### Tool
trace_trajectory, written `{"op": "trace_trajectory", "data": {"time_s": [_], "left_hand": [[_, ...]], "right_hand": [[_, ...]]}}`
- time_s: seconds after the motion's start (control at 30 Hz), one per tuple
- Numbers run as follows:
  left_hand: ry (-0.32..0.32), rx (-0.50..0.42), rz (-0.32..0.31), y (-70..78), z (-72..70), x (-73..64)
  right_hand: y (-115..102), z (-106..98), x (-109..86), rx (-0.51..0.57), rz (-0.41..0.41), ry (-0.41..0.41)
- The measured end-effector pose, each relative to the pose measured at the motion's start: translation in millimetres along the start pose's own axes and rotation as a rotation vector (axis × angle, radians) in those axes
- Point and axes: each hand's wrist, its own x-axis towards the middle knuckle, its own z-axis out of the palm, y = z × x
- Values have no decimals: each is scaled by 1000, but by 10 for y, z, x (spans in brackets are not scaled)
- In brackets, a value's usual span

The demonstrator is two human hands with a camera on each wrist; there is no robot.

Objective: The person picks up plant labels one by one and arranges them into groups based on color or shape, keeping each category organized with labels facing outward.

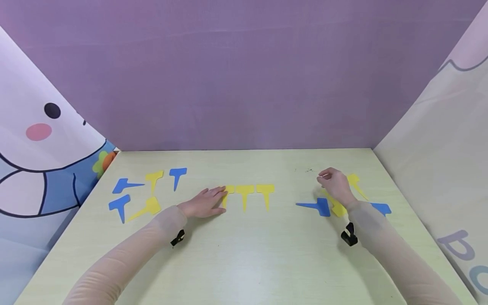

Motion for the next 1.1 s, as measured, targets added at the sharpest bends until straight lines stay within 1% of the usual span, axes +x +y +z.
{"op": "trace_trajectory", "data": {"time_s": [0.23, 0.4, 0.5, 0.73, 0.93, 1.1], "left_hand": [[-4, 15, -7, -8, 11, 13], [2, 1, -1, -7, 11, 11], [-2, -5, -2, -5, 11, 5], [0, -4, -1, -7, 9, -9], [4, 2, 4, -20, 25, -1], [8, 1, 8, -22, 30, 5]], "right_hand": [[186, -143, 73, -28, 33, 56], [319, -221, 96, -18, 30, 64], [401, -254, 106, -30, 32, 72], [548, -310, 130, -59, 105, 71], [692, -339, 144, -118, 90, 105], [817, -351, 157, -125, 92, 98]]}}
